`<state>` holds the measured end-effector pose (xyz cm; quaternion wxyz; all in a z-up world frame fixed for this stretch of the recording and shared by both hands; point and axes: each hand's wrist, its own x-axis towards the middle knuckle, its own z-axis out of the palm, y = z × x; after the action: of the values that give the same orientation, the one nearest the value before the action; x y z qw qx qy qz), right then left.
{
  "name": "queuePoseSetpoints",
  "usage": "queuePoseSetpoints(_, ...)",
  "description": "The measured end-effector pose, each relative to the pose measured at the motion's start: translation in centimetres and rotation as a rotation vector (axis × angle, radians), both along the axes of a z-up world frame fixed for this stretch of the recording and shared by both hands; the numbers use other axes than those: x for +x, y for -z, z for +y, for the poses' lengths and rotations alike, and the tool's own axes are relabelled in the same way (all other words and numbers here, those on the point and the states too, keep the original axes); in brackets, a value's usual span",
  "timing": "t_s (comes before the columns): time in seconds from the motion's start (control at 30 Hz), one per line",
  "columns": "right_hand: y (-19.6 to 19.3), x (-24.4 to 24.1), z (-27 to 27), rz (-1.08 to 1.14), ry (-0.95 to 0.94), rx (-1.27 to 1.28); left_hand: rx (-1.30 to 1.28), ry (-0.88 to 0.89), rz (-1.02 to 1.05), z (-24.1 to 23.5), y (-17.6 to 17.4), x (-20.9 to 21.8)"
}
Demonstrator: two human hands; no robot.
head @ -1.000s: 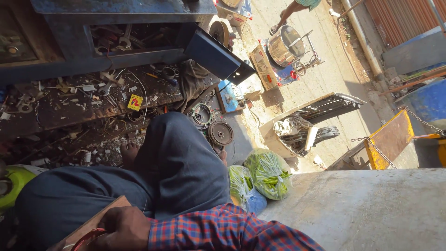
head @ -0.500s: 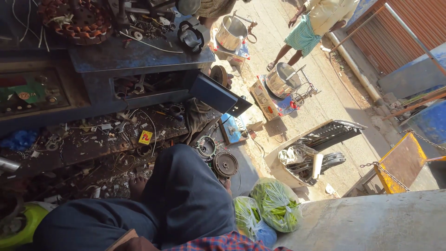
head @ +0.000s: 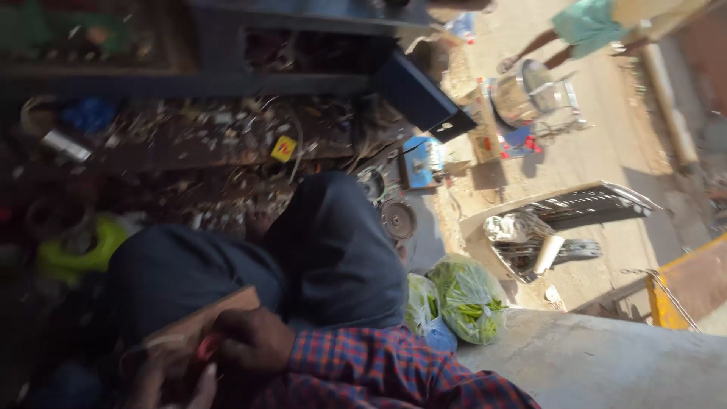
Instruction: The person sits on the ground and winds red wire around a wooden spool, guiding the wire by hand. They use pliers to cut and trim the wire and hammer nails into a small wooden board, continuing to wind the wire around the spool.
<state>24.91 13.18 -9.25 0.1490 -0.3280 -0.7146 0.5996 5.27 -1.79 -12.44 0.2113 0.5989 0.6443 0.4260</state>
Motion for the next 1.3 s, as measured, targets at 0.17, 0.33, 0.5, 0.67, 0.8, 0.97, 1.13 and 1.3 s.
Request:
queuePoseSetpoints(0.17, -3.2, 0.2, 1.0, 0.114, 0.056, -0.108, -0.088, -0.081, -0.076, 6.0, -11.5, 3.1)
queuePoseSetpoints(0.33, -2.8, 1.4, 0.4, 0.1, -0.011, 0.037, -0.123, -0.02, -0.225, 5.6, -12.4, 2.9)
queuePoseSetpoints(0.5, -5.6, 2.0, 0.2, 0.008, 0.032, -0.156, -0.049, 0.089, -0.299, 5.6, -12.5, 3.3)
queuePoseSetpoints(0.67, -6.1, 3.1, -0.3, 0.132, 0.047, 0.091, -0.095, 0.245, -0.677, 5.8, -13.4, 4.1)
queuePoseSetpoints(0.8, -6.9, 3.0, -0.8, 0.114, 0.054, 0.033, -0.328, 0.269, -0.84, 5.6, -13.1, 4.8)
queuePoseSetpoints(0.97, -6.3, 3.0, -1.2, 0.216, 0.028, -0.161, -0.218, 0.066, -0.745, 5.4, -13.1, 5.8)
queuePoseSetpoints(1.13, -7.2, 3.8, 0.3, 0.366, -0.066, -0.429, -0.103, 0.153, -0.801, 6.5, -13.7, 4.5)
queuePoseSetpoints(1.3, -8.6, 4.4, 1.5, 0.411, -0.193, -0.291, -0.15, 0.341, -0.851, 6.9, -13.3, 3.4)
